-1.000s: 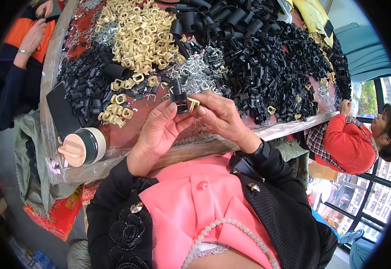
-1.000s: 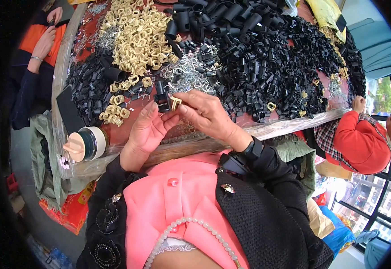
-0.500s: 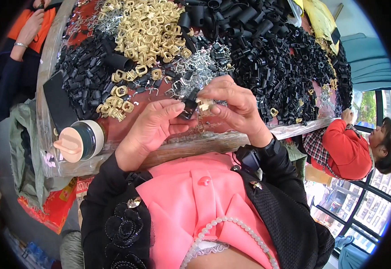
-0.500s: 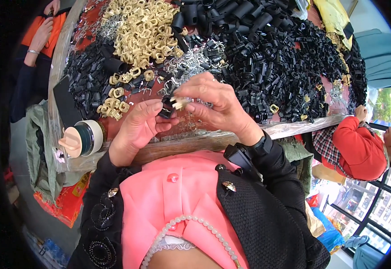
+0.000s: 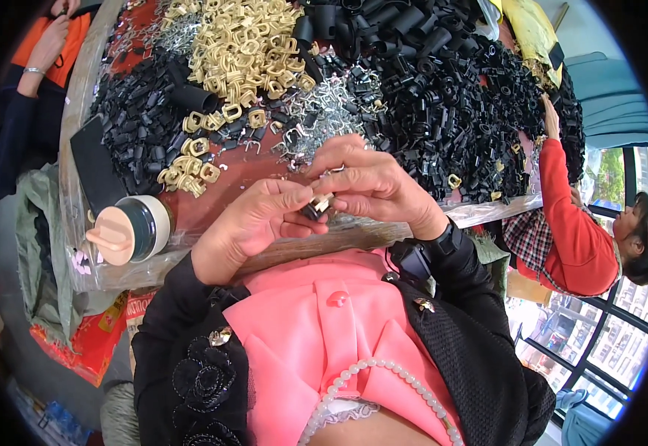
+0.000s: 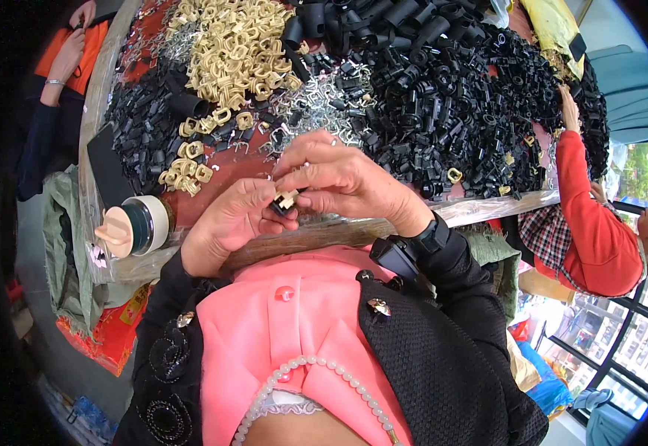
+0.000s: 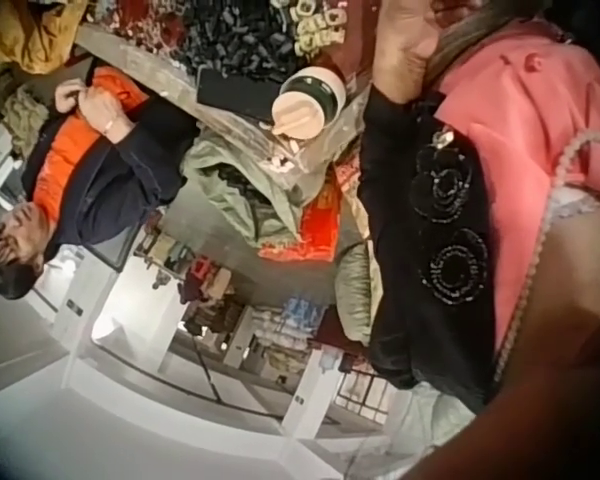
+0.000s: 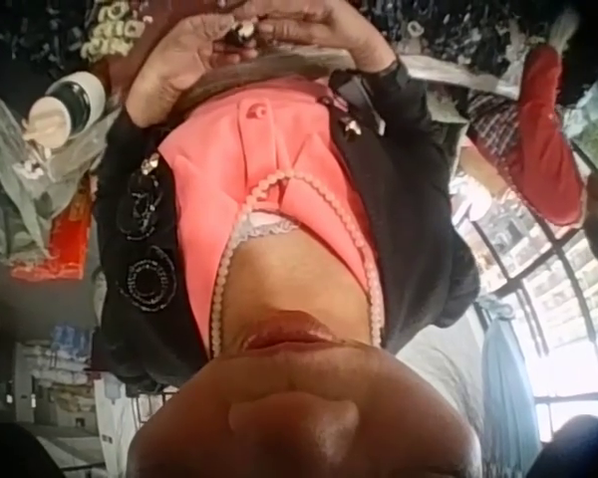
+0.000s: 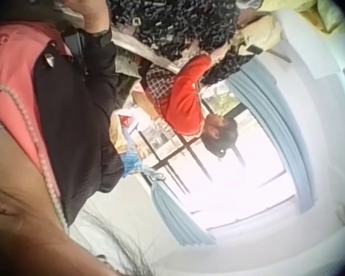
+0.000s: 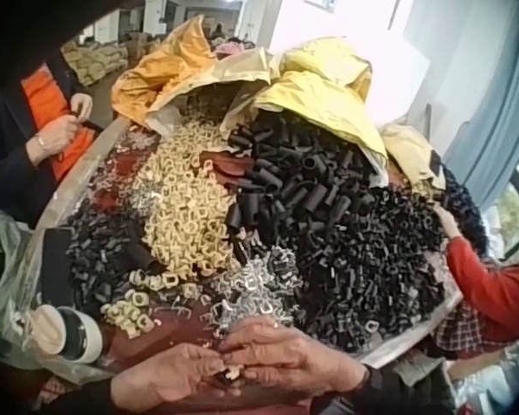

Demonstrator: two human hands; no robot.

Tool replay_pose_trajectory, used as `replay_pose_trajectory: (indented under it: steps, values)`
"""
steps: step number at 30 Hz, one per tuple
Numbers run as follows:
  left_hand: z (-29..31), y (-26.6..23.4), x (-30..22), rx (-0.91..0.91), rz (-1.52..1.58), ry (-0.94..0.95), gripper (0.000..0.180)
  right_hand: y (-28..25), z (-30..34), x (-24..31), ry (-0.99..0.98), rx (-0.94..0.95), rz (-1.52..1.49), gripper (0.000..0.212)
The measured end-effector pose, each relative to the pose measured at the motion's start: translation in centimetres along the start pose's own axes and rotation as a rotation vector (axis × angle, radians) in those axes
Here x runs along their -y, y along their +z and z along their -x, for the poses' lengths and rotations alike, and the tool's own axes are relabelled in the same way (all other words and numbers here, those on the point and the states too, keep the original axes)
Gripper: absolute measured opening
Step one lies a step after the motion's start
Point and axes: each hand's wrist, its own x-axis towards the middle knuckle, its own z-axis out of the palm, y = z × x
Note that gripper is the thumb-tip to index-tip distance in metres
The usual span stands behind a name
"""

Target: The person assembles components by hand, picking up a black plastic part and a small metal clip, fitting the clip into the part, and then sliding a larger black plastic sleeve over the assembly. This process is repeated multiple times, with the person handling items from piles on the table and setting the finished units aside.

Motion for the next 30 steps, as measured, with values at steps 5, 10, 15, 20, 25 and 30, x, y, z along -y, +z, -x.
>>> replay_pose_trajectory:
  steps: [5, 10, 15, 20, 25, 30]
  values:
    - [-0.6, -0.5, -0.2, -0.118, -0.037, 0.051, 0.024, -0.3, 1.2, -1.1, 0.258, -0.237, -0.145, 0.017]
    - [-1.6, -0.8, -0.1, -0.202, 0.010, 0.134, 0.022, -3.2, 0.4, -6.0, 0.402, -0.260, 0.698, 0.015]
    - [-1.6, -0.8, -0.3, -0.243, 0.069, 0.142, 0.021, -2.4, 0.0, -7.7, 0.465, -0.054, 0.882, 0.025]
    - [-1.4, -0.7, 0.0, -0.224, 0.079, 0.206, 0.021, -2.2, 0.7, -7.5, 0.399, -0.099, 0.858, 0.024]
    - [-1.1, 0.2, 0.0, -0.240, 0.080, 0.276, 0.021, -0.6, 1.2, -4.1, 0.648, -0.496, -0.347, 0.018]
    - [-1.6, 1.6, 0.0, -0.203, 0.058, 0.322, 0.023, 1.0, 0.8, -0.2, 0.637, -0.525, -0.746, 0.018]
